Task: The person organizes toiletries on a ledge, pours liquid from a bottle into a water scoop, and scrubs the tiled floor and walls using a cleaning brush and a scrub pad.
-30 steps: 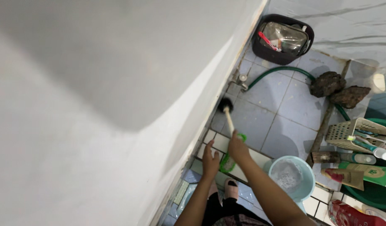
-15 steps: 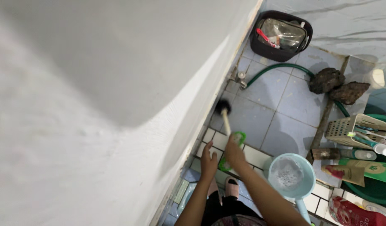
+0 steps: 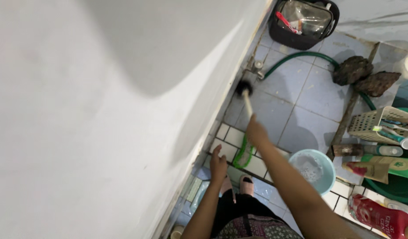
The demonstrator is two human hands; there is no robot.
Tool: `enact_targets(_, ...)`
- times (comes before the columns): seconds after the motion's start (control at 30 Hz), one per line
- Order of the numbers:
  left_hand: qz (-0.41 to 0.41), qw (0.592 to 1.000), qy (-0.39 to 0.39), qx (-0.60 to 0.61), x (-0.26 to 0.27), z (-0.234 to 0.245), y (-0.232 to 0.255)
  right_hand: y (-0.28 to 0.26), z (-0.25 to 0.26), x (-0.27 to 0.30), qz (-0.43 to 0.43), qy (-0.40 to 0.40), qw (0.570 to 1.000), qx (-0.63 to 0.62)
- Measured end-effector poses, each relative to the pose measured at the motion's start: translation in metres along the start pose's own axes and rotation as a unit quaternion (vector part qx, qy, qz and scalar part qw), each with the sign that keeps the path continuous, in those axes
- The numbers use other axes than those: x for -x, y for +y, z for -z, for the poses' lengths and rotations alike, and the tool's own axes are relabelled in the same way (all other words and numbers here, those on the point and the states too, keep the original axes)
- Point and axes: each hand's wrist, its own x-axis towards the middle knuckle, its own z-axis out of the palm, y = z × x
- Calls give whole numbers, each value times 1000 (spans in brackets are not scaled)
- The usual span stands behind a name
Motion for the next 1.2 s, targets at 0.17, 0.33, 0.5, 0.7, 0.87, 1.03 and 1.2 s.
enact_targets(0.17,-27,999,17,-28,10,-5,-11,-9,-50,151,-12,-120,991,52)
enact_targets(0.33,-70,997,14,-27,10,-2,-4,-5,-58,87,35,47,998,4)
enact_targets(0.5,12,999,-29,-28,10,11,21,-15,-12,-51,20,136,990,28)
enact_targets(0.7,4,999,-31,-20,5,7,11,-1,-29,41,26,95,995,-25)
enact_targets(0.87,-83,996,-32,-7,-1,-7,10,-8,-50,147,-16,-100,992,75)
enact_targets(1.03,-73,997,-34,6,0,-2,39,-9,-38,51,10,55,998,43)
enact_targets(1.2,-34,998,-52,-1,1,-1,39,-4,1,-80,-19,94,994,-44)
